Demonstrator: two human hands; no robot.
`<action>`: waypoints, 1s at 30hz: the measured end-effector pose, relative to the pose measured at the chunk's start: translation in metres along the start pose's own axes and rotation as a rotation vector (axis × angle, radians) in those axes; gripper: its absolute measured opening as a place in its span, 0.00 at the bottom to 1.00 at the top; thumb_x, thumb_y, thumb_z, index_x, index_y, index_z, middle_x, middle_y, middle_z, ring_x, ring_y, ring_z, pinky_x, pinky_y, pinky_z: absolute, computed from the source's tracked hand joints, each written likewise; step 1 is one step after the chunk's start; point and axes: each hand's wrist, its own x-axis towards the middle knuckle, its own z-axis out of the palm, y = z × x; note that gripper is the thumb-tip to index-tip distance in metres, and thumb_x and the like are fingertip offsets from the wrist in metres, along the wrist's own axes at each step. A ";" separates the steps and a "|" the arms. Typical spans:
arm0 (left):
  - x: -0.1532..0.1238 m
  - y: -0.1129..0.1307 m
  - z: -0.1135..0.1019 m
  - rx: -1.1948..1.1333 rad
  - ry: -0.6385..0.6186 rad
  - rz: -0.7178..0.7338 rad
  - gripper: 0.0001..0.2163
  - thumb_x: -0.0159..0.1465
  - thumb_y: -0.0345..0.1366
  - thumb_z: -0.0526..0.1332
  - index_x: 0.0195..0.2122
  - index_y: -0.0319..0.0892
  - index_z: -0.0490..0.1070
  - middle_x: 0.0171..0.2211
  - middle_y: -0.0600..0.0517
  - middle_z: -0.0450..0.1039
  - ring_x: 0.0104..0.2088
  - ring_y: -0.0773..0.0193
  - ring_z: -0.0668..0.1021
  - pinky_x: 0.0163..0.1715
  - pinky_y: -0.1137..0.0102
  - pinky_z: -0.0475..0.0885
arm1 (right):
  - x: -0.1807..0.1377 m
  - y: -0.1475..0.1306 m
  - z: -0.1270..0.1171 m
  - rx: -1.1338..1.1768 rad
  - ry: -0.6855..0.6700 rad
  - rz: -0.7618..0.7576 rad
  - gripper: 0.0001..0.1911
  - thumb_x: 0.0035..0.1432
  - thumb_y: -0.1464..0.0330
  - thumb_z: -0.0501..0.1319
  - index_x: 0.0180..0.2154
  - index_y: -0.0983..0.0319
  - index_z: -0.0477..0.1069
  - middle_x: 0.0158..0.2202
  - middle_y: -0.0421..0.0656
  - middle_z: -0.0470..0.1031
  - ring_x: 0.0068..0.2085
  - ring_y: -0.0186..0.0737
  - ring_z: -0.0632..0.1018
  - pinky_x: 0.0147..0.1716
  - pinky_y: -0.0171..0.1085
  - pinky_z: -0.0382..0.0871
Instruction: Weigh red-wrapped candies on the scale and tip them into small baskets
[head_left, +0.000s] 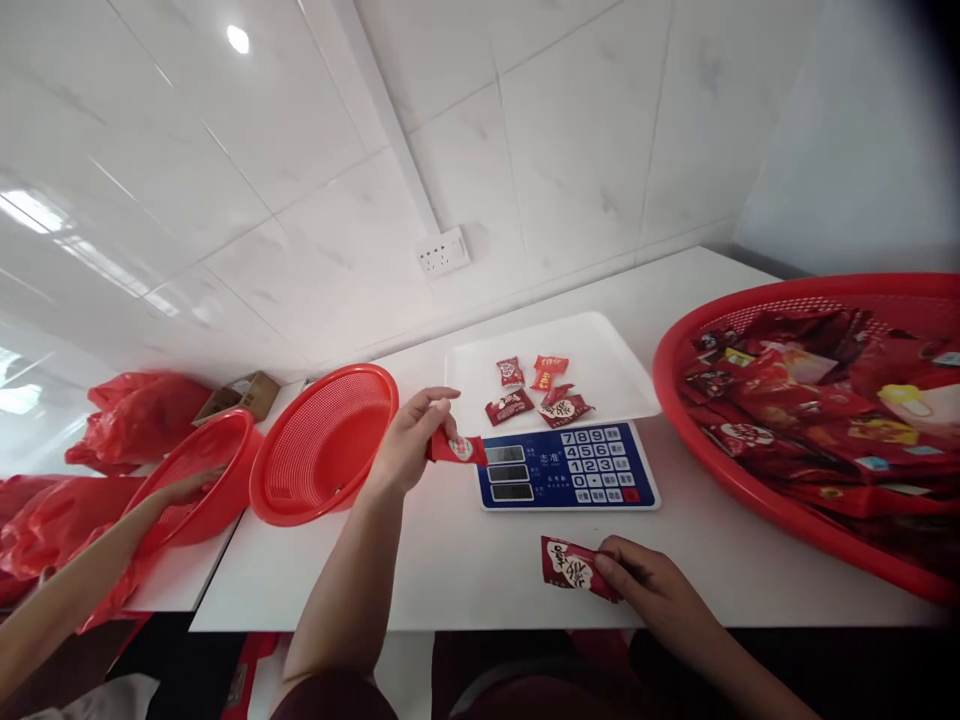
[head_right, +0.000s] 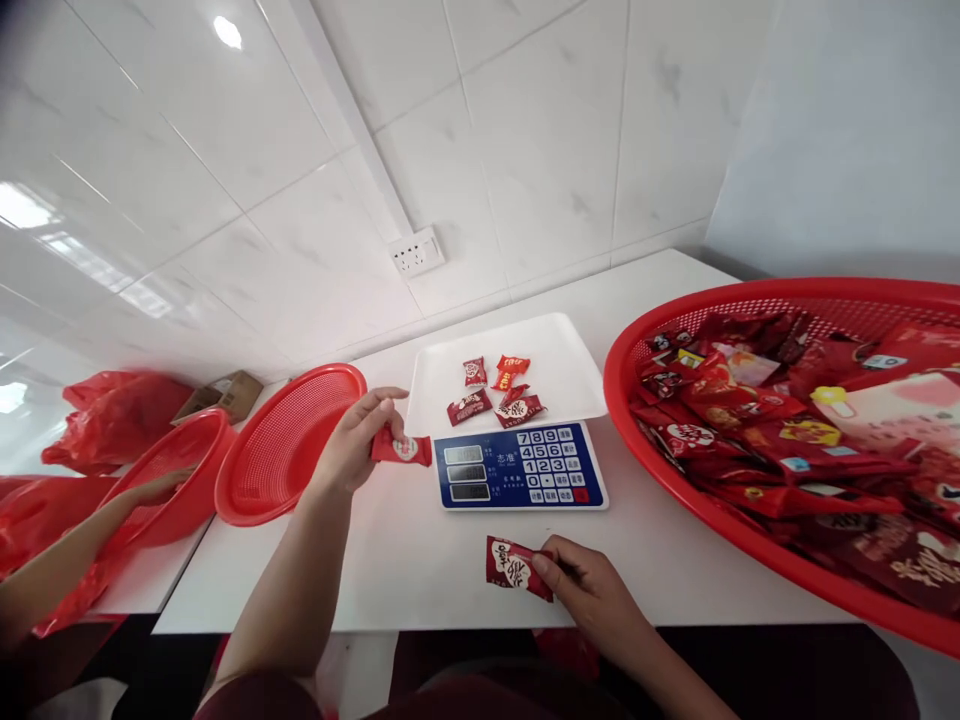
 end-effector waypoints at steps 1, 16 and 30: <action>-0.011 -0.008 0.001 -0.032 -0.006 -0.017 0.16 0.57 0.47 0.62 0.41 0.41 0.69 0.19 0.57 0.68 0.19 0.72 0.70 0.20 0.78 0.62 | 0.000 0.000 0.000 -0.003 -0.001 0.006 0.24 0.58 0.50 0.50 0.20 0.61 0.61 0.20 0.38 0.63 0.24 0.34 0.65 0.25 0.33 0.60; -0.090 -0.097 0.066 -0.211 -0.407 -0.319 0.12 0.54 0.33 0.64 0.40 0.39 0.72 0.31 0.52 0.71 0.29 0.70 0.72 0.33 0.73 0.67 | 0.005 -0.006 -0.011 0.110 -0.366 0.004 0.18 0.58 0.54 0.56 0.29 0.60 0.77 0.46 0.48 0.74 0.43 0.48 0.75 0.43 0.42 0.67; -0.072 -0.105 0.078 -0.174 -0.313 -0.216 0.19 0.64 0.50 0.51 0.46 0.42 0.69 0.42 0.49 0.71 0.40 0.64 0.73 0.42 0.68 0.68 | 0.013 -0.006 -0.012 0.031 -0.076 0.078 0.23 0.57 0.49 0.52 0.30 0.61 0.72 0.29 0.43 0.72 0.33 0.41 0.73 0.33 0.37 0.66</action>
